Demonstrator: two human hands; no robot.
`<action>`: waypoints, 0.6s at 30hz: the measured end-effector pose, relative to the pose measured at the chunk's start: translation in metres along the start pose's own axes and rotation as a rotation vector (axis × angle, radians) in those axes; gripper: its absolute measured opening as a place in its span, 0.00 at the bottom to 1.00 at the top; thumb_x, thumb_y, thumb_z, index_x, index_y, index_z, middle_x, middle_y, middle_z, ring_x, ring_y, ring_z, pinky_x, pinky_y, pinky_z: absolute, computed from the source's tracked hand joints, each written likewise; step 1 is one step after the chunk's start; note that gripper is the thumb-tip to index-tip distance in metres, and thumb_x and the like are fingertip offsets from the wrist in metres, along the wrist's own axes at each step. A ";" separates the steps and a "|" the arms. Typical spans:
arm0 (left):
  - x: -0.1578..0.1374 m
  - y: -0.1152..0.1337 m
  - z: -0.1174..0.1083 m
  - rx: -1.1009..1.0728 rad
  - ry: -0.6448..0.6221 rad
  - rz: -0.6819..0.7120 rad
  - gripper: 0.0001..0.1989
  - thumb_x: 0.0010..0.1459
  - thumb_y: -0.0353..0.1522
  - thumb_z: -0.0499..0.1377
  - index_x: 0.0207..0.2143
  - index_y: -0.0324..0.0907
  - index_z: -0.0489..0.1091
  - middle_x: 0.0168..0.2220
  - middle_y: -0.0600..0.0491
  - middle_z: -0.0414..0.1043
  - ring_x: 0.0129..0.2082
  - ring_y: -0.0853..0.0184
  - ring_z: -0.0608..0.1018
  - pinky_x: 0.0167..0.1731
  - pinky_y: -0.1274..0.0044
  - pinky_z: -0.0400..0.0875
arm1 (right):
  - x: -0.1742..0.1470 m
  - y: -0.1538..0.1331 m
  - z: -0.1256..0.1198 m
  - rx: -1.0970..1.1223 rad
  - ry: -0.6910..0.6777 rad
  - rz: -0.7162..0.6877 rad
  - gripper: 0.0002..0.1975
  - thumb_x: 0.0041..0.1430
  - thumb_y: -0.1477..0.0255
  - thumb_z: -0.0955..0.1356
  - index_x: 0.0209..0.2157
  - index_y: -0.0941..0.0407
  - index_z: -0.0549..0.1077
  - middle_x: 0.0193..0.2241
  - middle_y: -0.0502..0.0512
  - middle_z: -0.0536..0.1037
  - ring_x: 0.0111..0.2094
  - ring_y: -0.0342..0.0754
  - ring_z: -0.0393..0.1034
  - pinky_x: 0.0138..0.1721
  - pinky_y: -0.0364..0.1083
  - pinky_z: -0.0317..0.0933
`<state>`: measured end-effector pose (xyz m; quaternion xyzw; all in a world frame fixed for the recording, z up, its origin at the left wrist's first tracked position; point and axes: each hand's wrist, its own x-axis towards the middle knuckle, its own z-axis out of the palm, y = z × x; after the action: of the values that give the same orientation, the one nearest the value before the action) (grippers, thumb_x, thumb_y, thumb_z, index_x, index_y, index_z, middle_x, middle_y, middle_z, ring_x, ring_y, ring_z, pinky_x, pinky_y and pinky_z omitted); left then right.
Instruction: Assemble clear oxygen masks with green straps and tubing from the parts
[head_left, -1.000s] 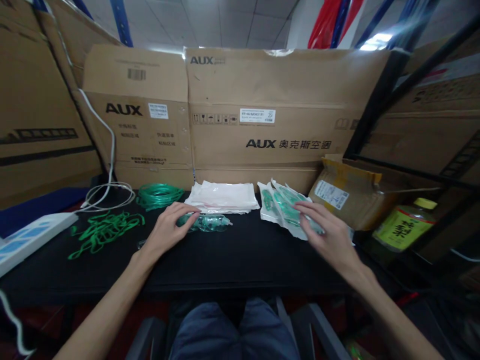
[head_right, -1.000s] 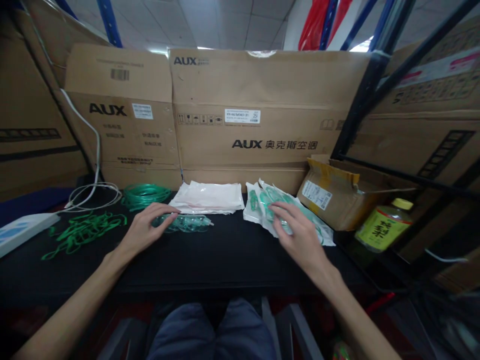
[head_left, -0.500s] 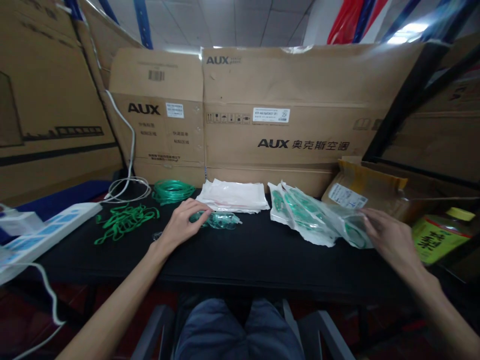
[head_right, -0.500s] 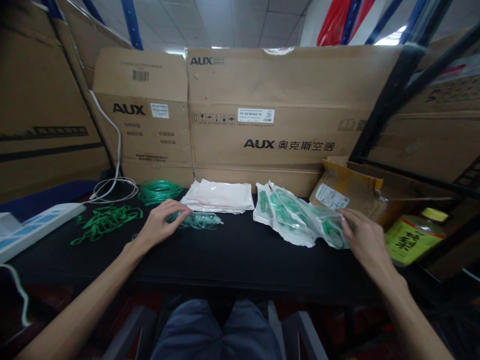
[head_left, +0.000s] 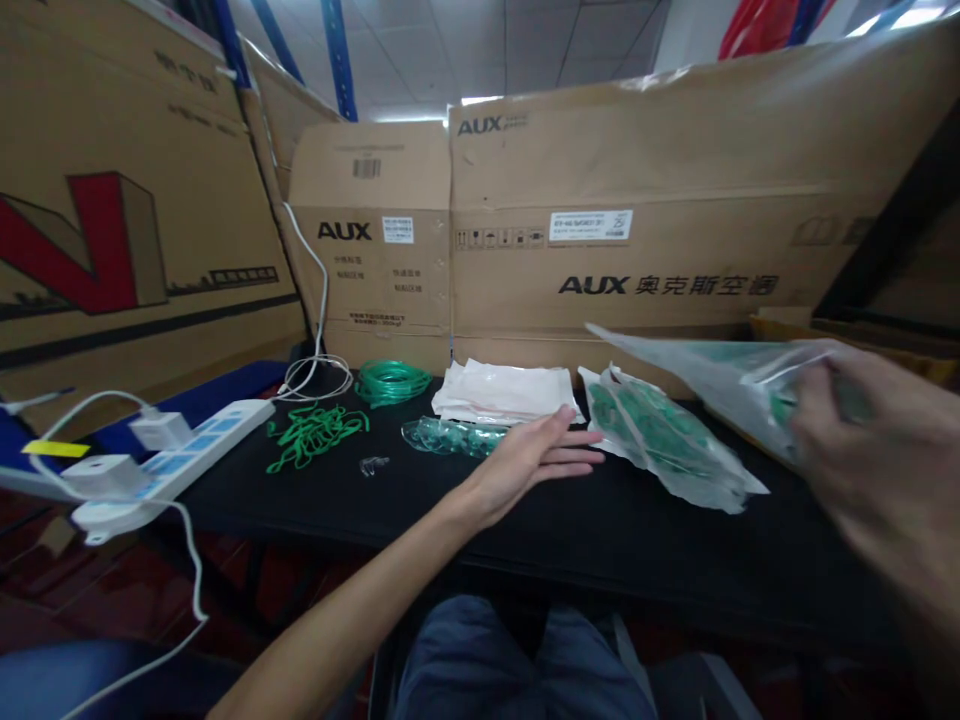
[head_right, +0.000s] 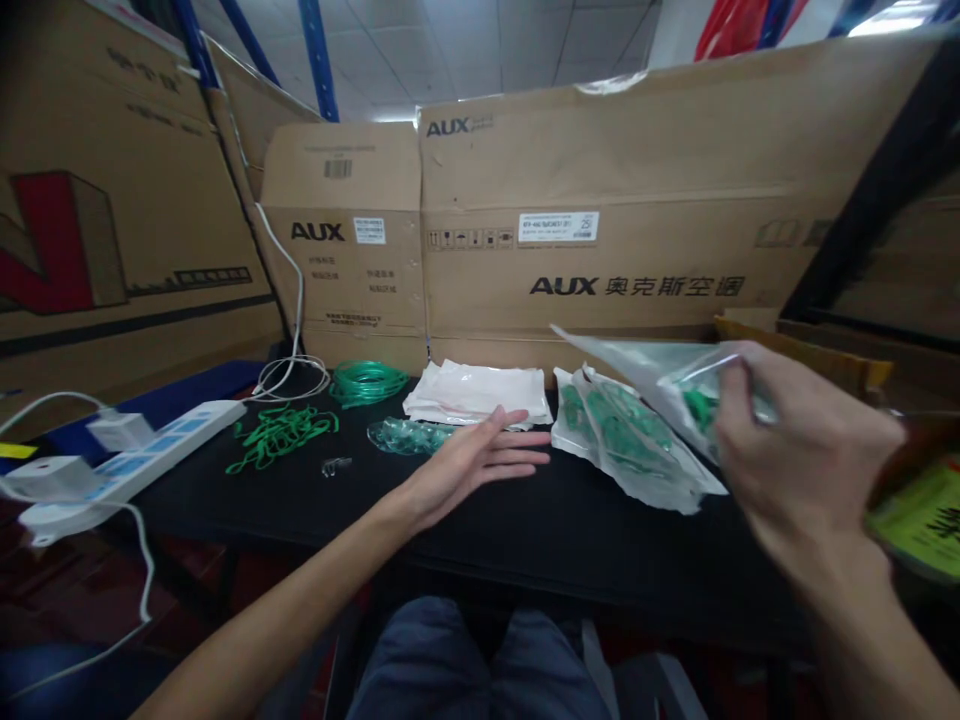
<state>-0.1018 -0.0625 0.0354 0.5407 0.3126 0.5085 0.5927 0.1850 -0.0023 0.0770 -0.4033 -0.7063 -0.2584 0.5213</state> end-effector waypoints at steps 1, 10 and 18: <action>0.007 -0.001 0.009 -0.196 -0.066 -0.099 0.38 0.69 0.52 0.52 0.68 0.31 0.59 0.61 0.31 0.72 0.55 0.51 0.80 0.57 0.61 0.73 | -0.001 -0.017 0.002 -0.145 0.115 -0.089 0.15 0.71 0.71 0.64 0.53 0.59 0.78 0.43 0.67 0.85 0.40 0.67 0.82 0.35 0.54 0.68; 0.051 -0.008 0.001 -0.480 0.157 -0.059 0.21 0.73 0.38 0.49 0.54 0.35 0.76 0.53 0.41 0.80 0.57 0.52 0.79 0.62 0.61 0.69 | -0.043 -0.098 0.038 0.126 -0.140 -0.460 0.19 0.67 0.80 0.69 0.58 0.62 0.71 0.51 0.71 0.80 0.54 0.62 0.76 0.59 0.60 0.68; 0.079 -0.018 -0.037 -0.362 0.388 0.144 0.18 0.71 0.36 0.52 0.52 0.34 0.75 0.53 0.41 0.80 0.56 0.55 0.80 0.60 0.66 0.72 | -0.070 -0.103 0.033 0.613 -0.048 0.207 0.11 0.61 0.78 0.74 0.45 0.53 0.80 0.40 0.56 0.83 0.43 0.52 0.78 0.51 0.52 0.69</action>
<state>-0.1082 0.0261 0.0238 0.3395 0.2850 0.6911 0.5709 0.0903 -0.0526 0.0061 -0.3031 -0.7186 0.0302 0.6251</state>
